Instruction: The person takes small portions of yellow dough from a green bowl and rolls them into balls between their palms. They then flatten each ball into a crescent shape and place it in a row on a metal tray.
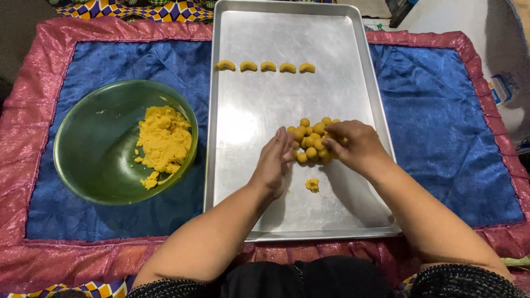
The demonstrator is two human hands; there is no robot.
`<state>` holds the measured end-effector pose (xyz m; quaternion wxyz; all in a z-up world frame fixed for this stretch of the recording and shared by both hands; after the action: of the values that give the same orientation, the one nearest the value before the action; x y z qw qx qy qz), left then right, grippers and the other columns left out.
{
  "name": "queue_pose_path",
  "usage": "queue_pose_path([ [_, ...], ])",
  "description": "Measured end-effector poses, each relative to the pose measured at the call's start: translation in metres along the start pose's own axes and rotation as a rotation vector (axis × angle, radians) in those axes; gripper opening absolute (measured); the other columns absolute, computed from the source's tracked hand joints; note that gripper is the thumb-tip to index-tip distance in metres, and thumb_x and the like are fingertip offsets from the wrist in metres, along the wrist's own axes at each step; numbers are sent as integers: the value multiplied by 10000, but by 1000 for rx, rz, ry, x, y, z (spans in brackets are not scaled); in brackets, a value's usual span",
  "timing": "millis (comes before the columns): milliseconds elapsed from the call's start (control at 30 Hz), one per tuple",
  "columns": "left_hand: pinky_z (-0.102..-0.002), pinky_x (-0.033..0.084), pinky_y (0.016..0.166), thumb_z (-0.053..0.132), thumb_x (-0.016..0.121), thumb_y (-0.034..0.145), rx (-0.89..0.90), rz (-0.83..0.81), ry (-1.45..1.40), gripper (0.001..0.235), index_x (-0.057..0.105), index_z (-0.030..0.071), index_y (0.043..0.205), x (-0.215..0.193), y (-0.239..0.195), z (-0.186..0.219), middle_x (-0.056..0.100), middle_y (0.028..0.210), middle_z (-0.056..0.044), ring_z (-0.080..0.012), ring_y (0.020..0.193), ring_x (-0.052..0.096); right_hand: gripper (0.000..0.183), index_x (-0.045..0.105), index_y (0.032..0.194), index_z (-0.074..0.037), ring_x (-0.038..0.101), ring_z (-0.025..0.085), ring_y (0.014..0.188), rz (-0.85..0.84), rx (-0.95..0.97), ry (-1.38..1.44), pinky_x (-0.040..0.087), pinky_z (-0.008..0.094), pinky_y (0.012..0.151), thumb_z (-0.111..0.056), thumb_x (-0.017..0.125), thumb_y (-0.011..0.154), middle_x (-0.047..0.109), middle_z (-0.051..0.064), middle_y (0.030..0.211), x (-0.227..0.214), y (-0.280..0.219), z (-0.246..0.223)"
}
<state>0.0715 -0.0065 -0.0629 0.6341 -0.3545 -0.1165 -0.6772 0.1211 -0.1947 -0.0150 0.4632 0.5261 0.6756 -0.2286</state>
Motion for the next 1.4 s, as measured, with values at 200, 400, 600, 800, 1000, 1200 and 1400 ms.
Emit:
queue_pose_path([
  [200,-299,622,741,732,391,984,-276,-111,-412,867,461,19,1472,2,7,-29,674,1210,-249,-281,1001,727,332,805,1042,-117,664,354,1179,73,-243,493,503,444,1046,-197,916,740,779,109,1056,23,-19,-80],
  [400,-357,601,739,879,361,880,-299,-385,-679,923,630,60,1209,0,16,-40,692,1102,-210,-323,915,714,812,551,1452,-23,495,461,1352,135,-391,309,302,566,1191,-659,334,997,635,191,1368,28,14,-64],
  [600,-489,364,1175,966,375,702,-281,-145,-627,1051,525,170,1371,-2,-4,-5,486,1506,-148,-335,1358,506,1112,194,1595,67,-6,341,1568,193,-733,169,-184,535,1205,-812,152,915,246,193,1678,70,-41,-138],
  [800,-413,352,1210,938,102,780,-126,-435,-264,1165,341,130,1583,41,-29,0,463,1533,-119,-292,1403,460,1411,-99,1590,93,-88,684,1446,135,-174,67,57,830,1085,-328,857,640,-52,398,1650,60,4,-78],
  [1000,-281,345,1123,944,319,771,-108,-452,-634,876,565,198,1158,19,-21,5,564,1029,5,-151,1075,583,1236,233,1604,-17,176,626,1407,248,-744,86,-50,749,1144,-935,288,777,324,355,1547,91,-39,-112],
  [1200,-443,274,1230,888,195,773,-39,-447,-140,1201,245,3,1584,71,-49,57,316,1610,-221,-324,1483,333,1170,-102,1615,8,3,622,1502,286,-91,-1,113,804,1131,-379,774,943,-46,291,1690,52,-4,-98],
  [1400,-431,238,1263,936,318,768,-170,-348,-625,1112,465,94,1478,9,-16,-6,545,1428,-113,-298,1398,463,1363,61,1609,29,74,619,1461,357,-647,-24,28,763,1150,-989,191,713,39,343,1648,99,-40,-114],
])
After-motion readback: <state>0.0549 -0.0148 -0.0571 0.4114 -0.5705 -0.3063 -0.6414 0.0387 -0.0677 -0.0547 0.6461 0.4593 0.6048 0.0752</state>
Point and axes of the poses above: each hand's wrist, its own y-axis towards the middle knuckle, its own x-axis out of the palm, z = x × y, the point moved 5 cm from there along y, towards the middle knuckle
